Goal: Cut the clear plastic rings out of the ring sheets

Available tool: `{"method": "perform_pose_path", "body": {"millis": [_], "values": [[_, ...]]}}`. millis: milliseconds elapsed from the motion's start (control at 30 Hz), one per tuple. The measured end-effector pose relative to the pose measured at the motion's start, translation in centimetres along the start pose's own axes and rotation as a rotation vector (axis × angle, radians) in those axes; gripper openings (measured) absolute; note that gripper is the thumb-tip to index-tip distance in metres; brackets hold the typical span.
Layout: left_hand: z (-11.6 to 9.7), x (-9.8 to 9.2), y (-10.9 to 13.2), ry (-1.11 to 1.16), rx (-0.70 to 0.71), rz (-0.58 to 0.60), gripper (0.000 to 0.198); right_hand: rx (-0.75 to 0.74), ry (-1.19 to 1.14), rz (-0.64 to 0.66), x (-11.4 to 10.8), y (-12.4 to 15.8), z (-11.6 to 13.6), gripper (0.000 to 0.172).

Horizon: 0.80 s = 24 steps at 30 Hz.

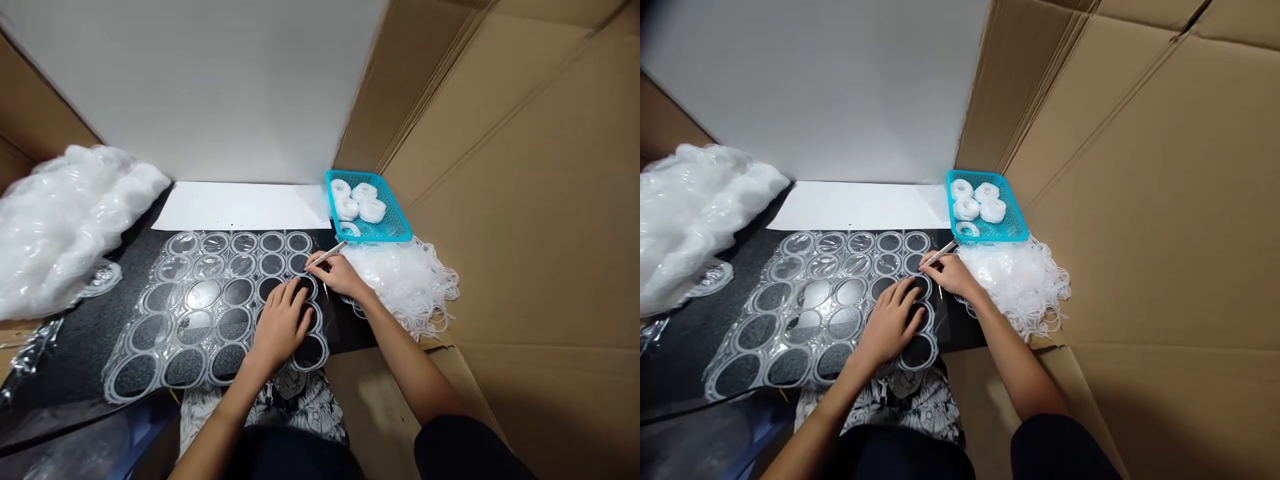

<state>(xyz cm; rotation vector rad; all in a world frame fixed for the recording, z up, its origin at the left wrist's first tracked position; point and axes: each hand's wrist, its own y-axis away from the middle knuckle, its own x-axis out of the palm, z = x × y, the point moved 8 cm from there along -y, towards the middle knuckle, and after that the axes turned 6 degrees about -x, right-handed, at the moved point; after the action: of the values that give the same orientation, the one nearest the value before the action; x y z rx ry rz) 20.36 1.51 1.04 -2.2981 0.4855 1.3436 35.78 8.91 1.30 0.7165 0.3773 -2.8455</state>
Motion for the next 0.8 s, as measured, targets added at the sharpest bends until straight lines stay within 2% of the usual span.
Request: {"method": "perform_pose_path", "body": {"millis": [200,367,500,633,700,800], "values": [[-0.2,-0.3,0.0,-0.038,-0.022,0.026,0.039,-0.042,0.012,0.022,0.1,0.1,0.5,0.012],[-0.7,-0.2,-0.8,-0.075,-0.030,0.069,0.040,-0.129,0.112,0.049,0.3,0.3,1.8,0.017],[-0.4,-0.1,-1.5,-0.067,-0.047,0.103,0.042,-0.283,0.185,0.116,0.9,0.5,2.5,0.022],[0.0,0.0,-1.8,-0.046,-0.065,0.124,0.042,-0.449,0.333,0.130,1.6,1.3,2.6,0.031],[0.1,0.1,-1.8,-0.033,-0.063,0.131,0.041,-0.466,0.419,0.125,1.9,1.5,2.6,0.034],[0.1,0.1,-1.7,-0.021,-0.058,0.135,0.041,-0.395,0.512,0.084,2.0,0.8,2.7,0.037]]}}
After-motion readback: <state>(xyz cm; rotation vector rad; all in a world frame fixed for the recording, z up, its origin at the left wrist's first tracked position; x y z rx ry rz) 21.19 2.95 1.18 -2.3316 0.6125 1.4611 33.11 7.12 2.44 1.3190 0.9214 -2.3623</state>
